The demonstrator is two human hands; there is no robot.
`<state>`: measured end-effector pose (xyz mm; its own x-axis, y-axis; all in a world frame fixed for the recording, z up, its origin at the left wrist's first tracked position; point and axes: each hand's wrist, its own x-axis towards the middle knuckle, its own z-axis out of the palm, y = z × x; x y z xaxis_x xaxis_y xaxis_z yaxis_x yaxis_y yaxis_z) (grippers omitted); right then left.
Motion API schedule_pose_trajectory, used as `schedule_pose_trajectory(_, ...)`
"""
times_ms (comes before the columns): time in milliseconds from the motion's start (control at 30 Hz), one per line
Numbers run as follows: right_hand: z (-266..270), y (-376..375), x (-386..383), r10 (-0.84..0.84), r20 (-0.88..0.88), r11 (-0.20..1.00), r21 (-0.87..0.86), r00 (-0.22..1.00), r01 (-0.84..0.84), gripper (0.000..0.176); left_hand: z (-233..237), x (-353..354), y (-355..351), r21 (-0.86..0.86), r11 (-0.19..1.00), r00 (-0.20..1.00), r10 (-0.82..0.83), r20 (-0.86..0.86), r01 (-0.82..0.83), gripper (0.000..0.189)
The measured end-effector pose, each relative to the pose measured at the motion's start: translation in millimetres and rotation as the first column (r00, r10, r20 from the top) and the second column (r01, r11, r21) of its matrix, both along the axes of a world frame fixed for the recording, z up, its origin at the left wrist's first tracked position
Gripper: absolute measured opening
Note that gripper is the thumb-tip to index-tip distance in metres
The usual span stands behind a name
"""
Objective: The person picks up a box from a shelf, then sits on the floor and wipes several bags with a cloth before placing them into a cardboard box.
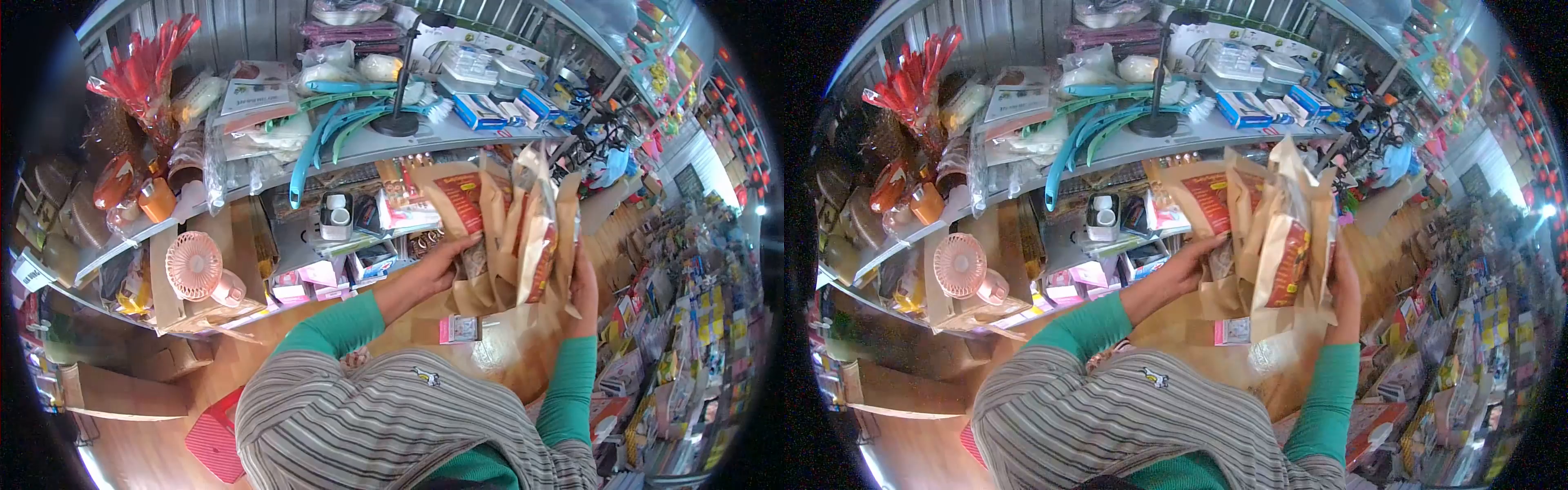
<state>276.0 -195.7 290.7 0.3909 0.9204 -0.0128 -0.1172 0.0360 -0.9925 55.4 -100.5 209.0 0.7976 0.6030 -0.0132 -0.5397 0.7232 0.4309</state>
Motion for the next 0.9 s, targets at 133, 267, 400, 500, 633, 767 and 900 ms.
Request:
schedule_pose_trajectory(133,30,28,10,0.093,-0.108,0.99,0.113,0.99,-0.081,0.041,28,17,29,0.043,0.999,0.993,-0.015,0.118,0.01,0.035)
schedule_pose_trajectory(267,56,55,17,-0.005,-0.131,0.997,0.071,0.991,0.014,0.043,44,32,58,0.068,0.998,0.981,-0.03,0.191,0.017,0.036)
schedule_pose_trajectory(400,70,92,29,-0.016,-0.034,0.999,-0.038,0.999,0.014,0.05,51,36,77,0.042,0.999,0.977,-0.031,0.211,0.022,0.035)
schedule_pose_trajectory(500,69,117,46,0.062,-0.019,0.993,-0.104,0.998,-0.063,0.05,54,34,85,0.004,1.0,0.979,0.02,0.204,-0.021,0.034)
schedule_pose_trajectory(633,69,149,60,0.111,0.041,0.98,-0.171,0.993,-0.103,0.049,53,37,97,-0.027,0.994,0.983,0.105,0.15,-0.102,0.034)
schedule_pose_trajectory(767,86,178,66,0.168,0.22,0.981,-0.138,0.961,-0.14,0.049,60,48,103,-0.032,0.977,0.97,0.215,0.111,-0.212,0.033)
schedule_pose_trajectory(900,111,191,55,0.208,0.308,0.958,-0.254,0.928,-0.13,0.057,61,72,103,-0.047,0.931,0.916,0.366,0.164,-0.363,0.032)
